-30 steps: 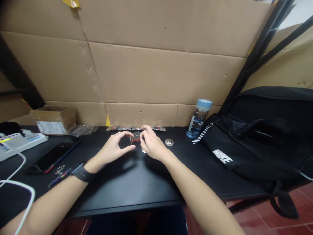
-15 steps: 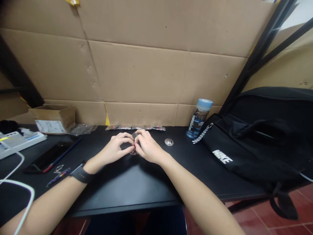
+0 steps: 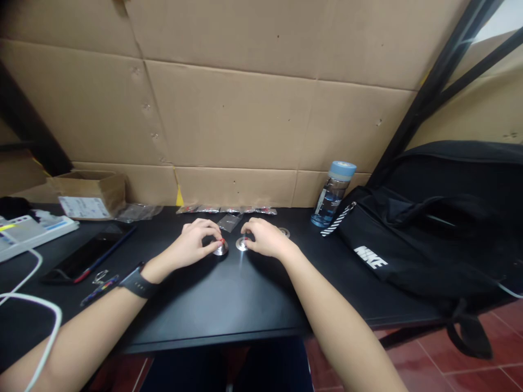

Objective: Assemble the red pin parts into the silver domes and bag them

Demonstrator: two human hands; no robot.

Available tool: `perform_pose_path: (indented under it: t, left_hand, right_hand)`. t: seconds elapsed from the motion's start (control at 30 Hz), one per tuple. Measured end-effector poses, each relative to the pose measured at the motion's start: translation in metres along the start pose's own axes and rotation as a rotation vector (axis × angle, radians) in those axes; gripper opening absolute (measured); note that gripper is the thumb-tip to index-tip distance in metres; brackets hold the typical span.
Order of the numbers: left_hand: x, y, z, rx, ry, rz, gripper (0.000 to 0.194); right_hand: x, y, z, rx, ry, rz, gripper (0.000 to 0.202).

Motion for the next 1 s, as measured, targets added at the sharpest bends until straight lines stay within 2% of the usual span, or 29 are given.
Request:
perform_pose_path:
  t: [0.27, 0.4, 0.8, 1.0]
  left_hand:
    - [-0.003, 0.001, -0.001, -0.075, -0.013, -0.003, 0.014]
    - [-0.005, 0.002, -0.002, -0.103, -0.021, 0.015, 0.012]
    - [-0.009, 0.006, -0.003, -0.033, 0.049, 0.054, 0.011]
    - [-0.007, 0.007, -0.002, -0.044, 0.067, 0.078, 0.012]
  right_hand:
    - [0.009, 0.008, 0.004, -0.109, 0.11, -0.066, 0.007]
    - [0.012, 0.011, 0.006, -0.106, 0.131, -0.06, 0.006]
    - [0.006, 0.008, 0.004, -0.104, 0.209, -0.165, 0.008]
    - [0.004, 0.011, 0.004, -0.098, 0.207, -0.197, 0.009]
Point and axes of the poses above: each hand's wrist, its own z-axis towards the middle knuckle, its own y-axis out of the palm, x = y × z, the point moved 2 cm from there along z, towards the middle knuckle, and after that the axes turned 10 degrees about y, right-handed, at the moved point
